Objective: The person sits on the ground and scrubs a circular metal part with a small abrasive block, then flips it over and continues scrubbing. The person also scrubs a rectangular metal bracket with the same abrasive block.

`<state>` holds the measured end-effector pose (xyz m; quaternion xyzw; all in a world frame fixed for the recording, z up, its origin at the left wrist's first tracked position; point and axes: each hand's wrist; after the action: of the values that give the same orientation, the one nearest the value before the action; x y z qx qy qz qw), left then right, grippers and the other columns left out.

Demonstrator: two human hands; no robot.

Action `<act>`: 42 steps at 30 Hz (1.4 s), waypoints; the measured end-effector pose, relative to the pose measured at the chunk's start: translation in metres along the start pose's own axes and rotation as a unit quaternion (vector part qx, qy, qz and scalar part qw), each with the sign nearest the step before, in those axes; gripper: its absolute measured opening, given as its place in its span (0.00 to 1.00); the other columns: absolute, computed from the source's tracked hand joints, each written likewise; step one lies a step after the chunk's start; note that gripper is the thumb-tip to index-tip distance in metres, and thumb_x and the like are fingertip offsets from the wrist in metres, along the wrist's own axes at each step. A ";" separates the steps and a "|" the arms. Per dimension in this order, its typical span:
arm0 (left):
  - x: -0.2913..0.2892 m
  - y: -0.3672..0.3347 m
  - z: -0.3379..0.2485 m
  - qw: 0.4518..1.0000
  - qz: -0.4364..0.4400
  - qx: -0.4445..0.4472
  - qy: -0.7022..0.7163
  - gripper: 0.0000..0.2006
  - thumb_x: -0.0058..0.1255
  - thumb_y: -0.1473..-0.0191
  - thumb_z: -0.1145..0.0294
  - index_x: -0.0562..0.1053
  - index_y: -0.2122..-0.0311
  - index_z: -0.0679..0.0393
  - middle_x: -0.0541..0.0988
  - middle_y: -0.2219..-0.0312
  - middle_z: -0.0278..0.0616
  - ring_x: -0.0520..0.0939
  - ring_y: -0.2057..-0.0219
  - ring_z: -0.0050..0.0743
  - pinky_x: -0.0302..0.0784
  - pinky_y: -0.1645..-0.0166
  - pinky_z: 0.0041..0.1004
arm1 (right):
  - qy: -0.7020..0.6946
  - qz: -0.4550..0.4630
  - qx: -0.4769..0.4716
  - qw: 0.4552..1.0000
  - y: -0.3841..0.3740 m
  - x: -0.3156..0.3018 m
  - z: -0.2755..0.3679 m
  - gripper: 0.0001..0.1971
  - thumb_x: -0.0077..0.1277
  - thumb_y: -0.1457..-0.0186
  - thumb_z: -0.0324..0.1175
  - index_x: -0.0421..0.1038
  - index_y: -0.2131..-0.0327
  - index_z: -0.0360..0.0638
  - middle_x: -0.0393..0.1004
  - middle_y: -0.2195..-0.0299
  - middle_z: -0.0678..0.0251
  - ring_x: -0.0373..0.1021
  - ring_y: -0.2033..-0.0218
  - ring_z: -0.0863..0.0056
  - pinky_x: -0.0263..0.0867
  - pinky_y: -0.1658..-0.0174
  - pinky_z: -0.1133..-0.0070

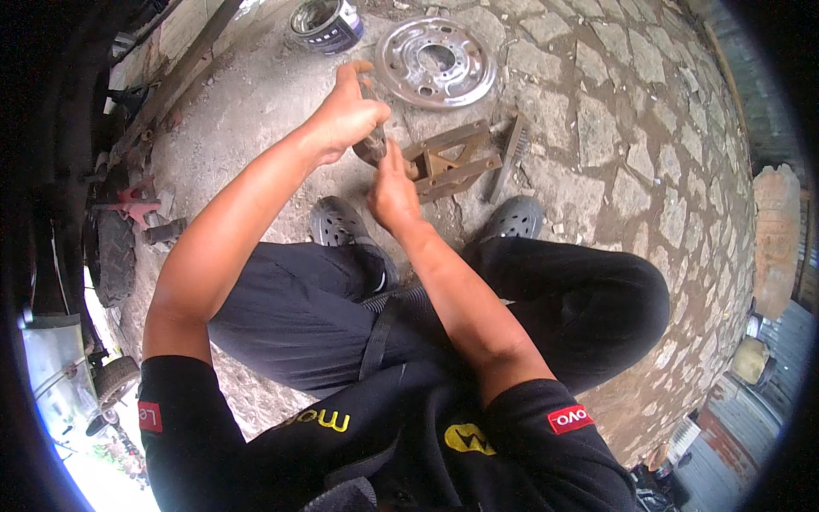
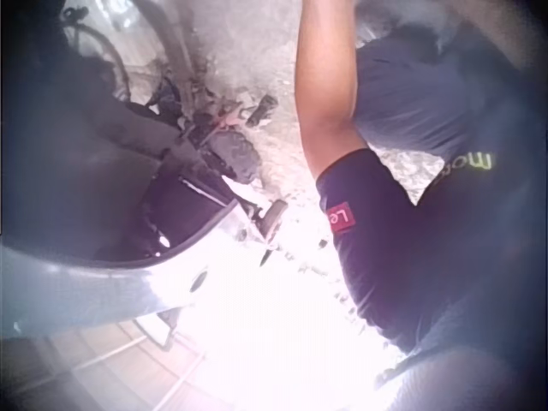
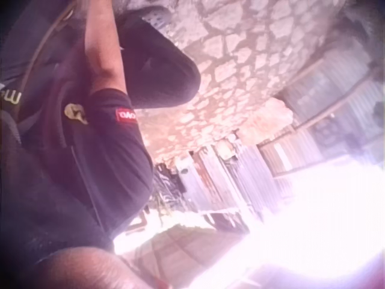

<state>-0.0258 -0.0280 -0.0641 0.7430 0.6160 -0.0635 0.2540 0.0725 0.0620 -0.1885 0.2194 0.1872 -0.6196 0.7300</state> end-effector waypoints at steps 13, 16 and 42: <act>-0.010 0.006 -0.007 0.984 0.131 -0.024 -0.114 0.39 0.51 0.49 0.68 0.50 0.34 0.65 0.68 0.48 0.62 0.75 0.50 0.44 0.72 0.46 0.36 | -0.011 0.016 -0.018 1.000 0.004 -0.006 -0.006 0.42 0.50 0.51 0.21 0.42 0.32 0.37 0.53 0.35 0.42 0.57 0.38 0.40 0.59 0.36 0.62; -0.017 0.008 -0.019 0.980 0.145 -0.021 -0.132 0.41 0.53 0.49 0.66 0.49 0.33 0.65 0.68 0.47 0.63 0.74 0.48 0.46 0.70 0.43 0.37 | -0.003 0.053 0.035 0.998 0.002 -0.008 -0.022 0.41 0.47 0.51 0.20 0.43 0.33 0.34 0.51 0.35 0.40 0.56 0.38 0.38 0.59 0.37 0.60; -0.041 0.010 -0.023 0.940 0.257 -0.006 -0.226 0.57 0.65 0.65 0.57 0.48 0.31 0.63 0.62 0.41 0.68 0.69 0.40 0.59 0.71 0.40 0.42 | -0.047 0.035 -0.004 0.998 0.004 -0.002 -0.018 0.40 0.48 0.47 0.19 0.41 0.33 0.36 0.56 0.38 0.41 0.57 0.37 0.44 0.54 0.35 0.65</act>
<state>-0.0313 -0.0550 -0.0251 0.8405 0.3310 -0.1584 0.3987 0.0761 0.0739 -0.2017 0.1936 0.1473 -0.6022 0.7603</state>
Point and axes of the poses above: each hand's wrist, its own y-axis away from the middle knuckle, its own x-axis out of the palm, z = x × y
